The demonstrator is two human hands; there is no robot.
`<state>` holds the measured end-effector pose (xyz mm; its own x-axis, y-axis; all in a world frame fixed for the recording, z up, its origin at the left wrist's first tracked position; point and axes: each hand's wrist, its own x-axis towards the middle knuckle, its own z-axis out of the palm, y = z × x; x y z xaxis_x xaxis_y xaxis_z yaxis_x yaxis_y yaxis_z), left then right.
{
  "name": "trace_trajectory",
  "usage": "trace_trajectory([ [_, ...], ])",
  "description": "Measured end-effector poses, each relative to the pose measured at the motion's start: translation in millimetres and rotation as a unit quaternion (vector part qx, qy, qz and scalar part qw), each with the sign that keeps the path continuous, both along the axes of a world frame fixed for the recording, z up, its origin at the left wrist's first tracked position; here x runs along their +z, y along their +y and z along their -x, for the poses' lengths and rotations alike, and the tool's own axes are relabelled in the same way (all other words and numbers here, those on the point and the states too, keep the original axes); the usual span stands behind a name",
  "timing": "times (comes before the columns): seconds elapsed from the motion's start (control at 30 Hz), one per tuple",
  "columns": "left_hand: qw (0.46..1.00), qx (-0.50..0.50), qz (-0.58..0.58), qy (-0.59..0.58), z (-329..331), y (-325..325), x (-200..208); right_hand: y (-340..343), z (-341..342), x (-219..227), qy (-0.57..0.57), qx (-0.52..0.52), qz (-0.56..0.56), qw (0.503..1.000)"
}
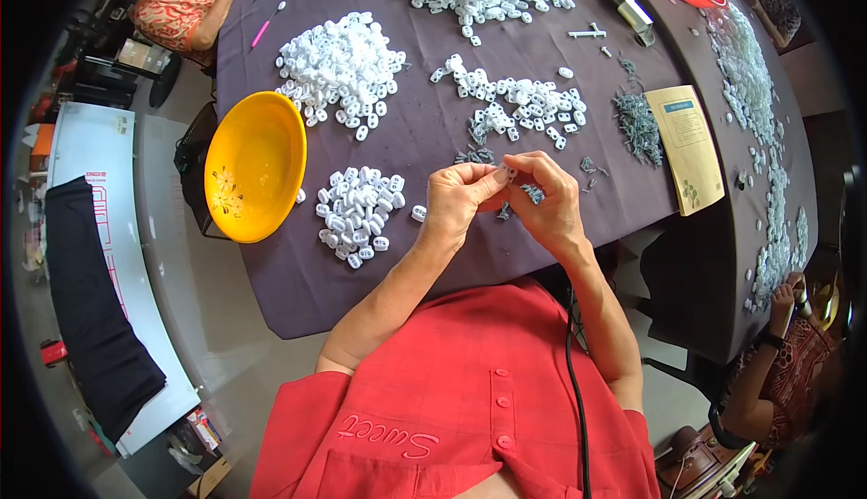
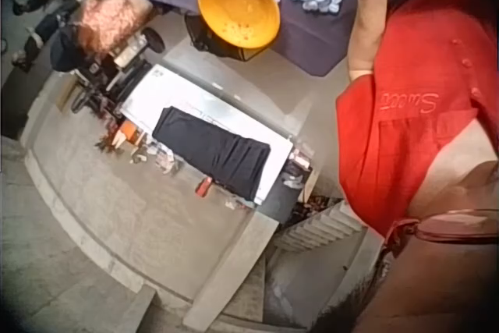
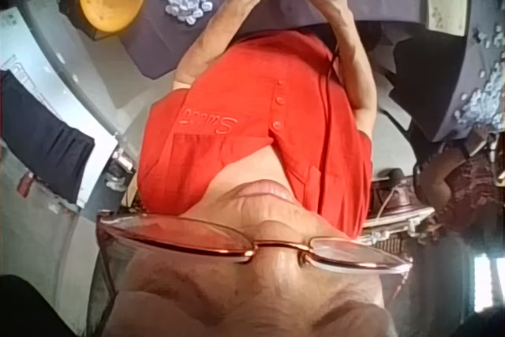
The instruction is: The person assembles small plastic fasteners by picking up plastic clips and pins from piles on the table, pressing the pins into the clips by hand, and placing the assembled pieces back onto the table.
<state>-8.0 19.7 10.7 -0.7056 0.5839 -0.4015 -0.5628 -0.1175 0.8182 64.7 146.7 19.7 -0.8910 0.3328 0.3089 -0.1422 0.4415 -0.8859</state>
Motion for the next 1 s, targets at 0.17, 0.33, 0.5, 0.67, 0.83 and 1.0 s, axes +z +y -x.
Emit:
trace_trajectory([
  [0.17,0.999,0.028,-0.013,0.024,-4,4,-2,-4,4,-1,0.021,-0.004,-0.048,0.999],
  [0.33,0.997,0.032,-0.006,0.077,-6,2,-9,-7,5,-5,-0.011,-0.032,-0.103,0.994],
  [0.5,1.000,-0.018,0.015,0.021,-1,-2,-5,-2,3,-6,-0.015,-0.012,-0.115,0.993],
  [0.67,0.998,-0.022,0.022,0.045,-1,-2,-10,-2,2,-5,0.003,-0.001,-0.144,0.990],
  [0.83,0.997,-0.002,0.021,0.069,-3,-2,-14,-2,3,-7,-0.006,0.007,-0.156,0.988],
  [1.0,0.996,-0.001,0.026,0.080,-2,-3,-14,-1,4,-6,0.000,0.018,-0.163,0.986],
])
